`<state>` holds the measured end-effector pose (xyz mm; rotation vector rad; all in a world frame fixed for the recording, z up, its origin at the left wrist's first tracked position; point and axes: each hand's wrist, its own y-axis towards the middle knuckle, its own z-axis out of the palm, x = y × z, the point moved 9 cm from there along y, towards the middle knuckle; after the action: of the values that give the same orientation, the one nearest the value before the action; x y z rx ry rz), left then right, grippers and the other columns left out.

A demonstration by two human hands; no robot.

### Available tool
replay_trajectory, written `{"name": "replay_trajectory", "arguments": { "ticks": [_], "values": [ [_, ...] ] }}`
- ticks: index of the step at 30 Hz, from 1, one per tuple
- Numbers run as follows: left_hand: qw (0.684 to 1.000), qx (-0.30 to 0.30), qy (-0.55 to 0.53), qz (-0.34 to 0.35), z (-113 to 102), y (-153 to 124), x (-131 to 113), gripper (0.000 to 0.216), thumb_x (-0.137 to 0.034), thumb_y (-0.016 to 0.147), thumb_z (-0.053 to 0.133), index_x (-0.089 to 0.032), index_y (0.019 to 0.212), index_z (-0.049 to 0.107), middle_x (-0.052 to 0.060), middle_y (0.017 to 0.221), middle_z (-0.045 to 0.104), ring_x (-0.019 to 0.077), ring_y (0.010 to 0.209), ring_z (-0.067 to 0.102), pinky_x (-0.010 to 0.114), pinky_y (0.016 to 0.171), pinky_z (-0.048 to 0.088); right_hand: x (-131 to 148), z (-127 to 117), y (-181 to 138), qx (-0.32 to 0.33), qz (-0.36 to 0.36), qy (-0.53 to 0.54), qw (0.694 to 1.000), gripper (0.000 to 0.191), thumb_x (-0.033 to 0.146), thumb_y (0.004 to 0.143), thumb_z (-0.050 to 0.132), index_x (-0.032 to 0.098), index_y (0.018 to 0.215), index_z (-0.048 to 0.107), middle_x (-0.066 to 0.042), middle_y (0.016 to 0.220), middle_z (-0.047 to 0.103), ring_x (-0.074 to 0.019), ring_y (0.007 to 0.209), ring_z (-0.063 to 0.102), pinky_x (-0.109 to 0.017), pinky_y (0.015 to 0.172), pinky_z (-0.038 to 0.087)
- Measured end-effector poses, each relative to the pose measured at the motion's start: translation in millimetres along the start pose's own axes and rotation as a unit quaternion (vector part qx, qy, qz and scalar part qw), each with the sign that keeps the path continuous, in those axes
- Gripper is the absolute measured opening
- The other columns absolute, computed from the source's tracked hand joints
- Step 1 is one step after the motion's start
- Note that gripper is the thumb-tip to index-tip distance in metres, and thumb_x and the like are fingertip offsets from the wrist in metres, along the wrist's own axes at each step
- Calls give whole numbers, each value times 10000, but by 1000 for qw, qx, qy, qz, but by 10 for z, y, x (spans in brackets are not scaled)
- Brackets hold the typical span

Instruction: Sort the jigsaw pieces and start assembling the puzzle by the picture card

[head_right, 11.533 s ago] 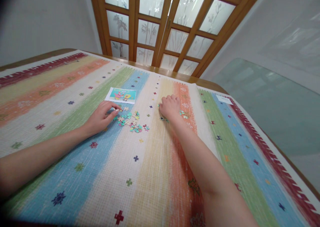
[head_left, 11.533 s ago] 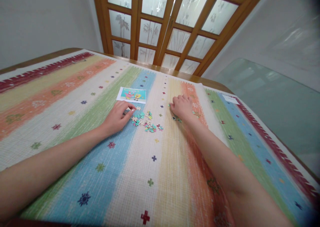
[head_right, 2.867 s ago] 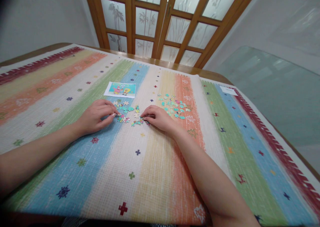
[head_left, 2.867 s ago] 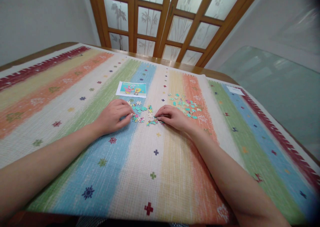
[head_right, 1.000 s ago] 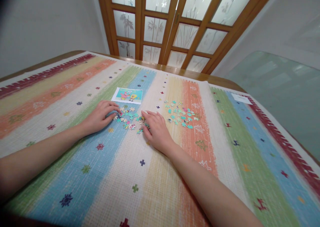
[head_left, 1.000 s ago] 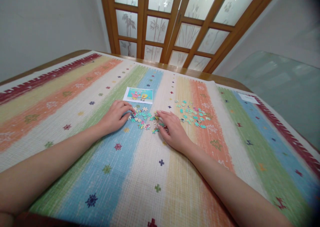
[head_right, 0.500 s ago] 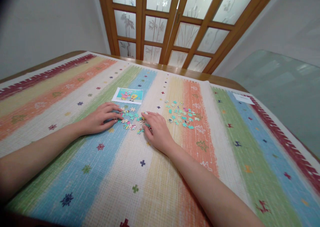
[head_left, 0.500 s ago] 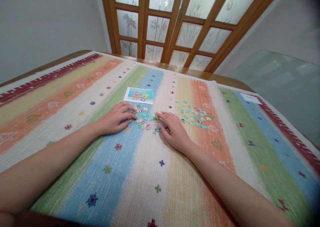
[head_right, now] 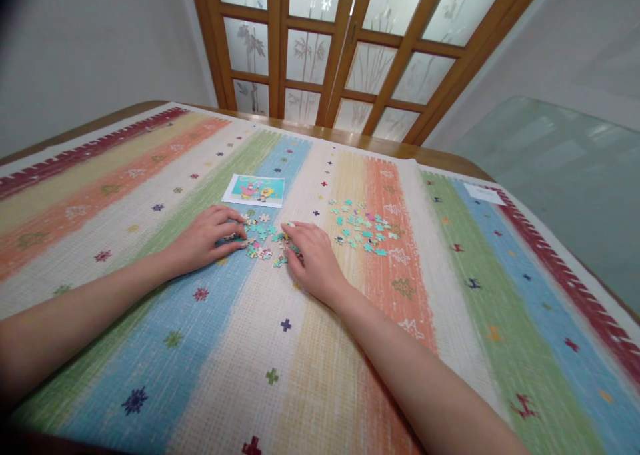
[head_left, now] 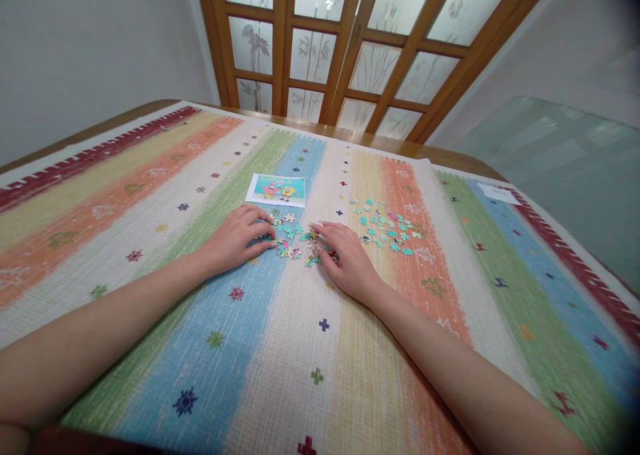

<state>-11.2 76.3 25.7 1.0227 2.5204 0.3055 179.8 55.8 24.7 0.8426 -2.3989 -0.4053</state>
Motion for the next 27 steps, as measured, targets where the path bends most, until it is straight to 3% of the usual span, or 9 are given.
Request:
{"name": "replay_trajectory", "arguments": {
  "ticks": [13,18,22,27],
  "values": [
    [995,-66,-60,-49,-148,17,60,236,-359,1004,483,-199,928,638,67,1059,648,224,1040,572,434,983,429,-35,0,-5,-1,10,1,1000,424,236,961,491,258,1381,534,-98,1312,645,-260,1274,543,-518,1082,427],
    [992,-97,-21,-78,-230,-28,250,228,-341,1000,478,-193,964,648,77,1049,640,242,1050,556,457,995,413,-32,-32,-1,-13,12,3,1000,410,221,949,499,244,1355,553,-104,1296,656,-266,1264,551,-521,1073,430],
    [993,-76,0,-90,-193,-64,406,251,-350,985,506,-204,1113,665,88,1092,624,264,1090,536,482,1012,410,-68,-62,5,-24,27,3,999,402,215,941,498,249,1336,570,-105,1266,672,-280,1261,556,-534,1058,437],
    [999,-12,-2,-31,-52,-45,264,292,-305,990,480,-278,1192,689,88,1257,576,274,1199,491,517,1087,363,-106,-62,8,-29,38,5,999,386,223,944,502,249,1320,584,-109,1266,671,-280,1249,564,-527,1050,446]
  ]
}}
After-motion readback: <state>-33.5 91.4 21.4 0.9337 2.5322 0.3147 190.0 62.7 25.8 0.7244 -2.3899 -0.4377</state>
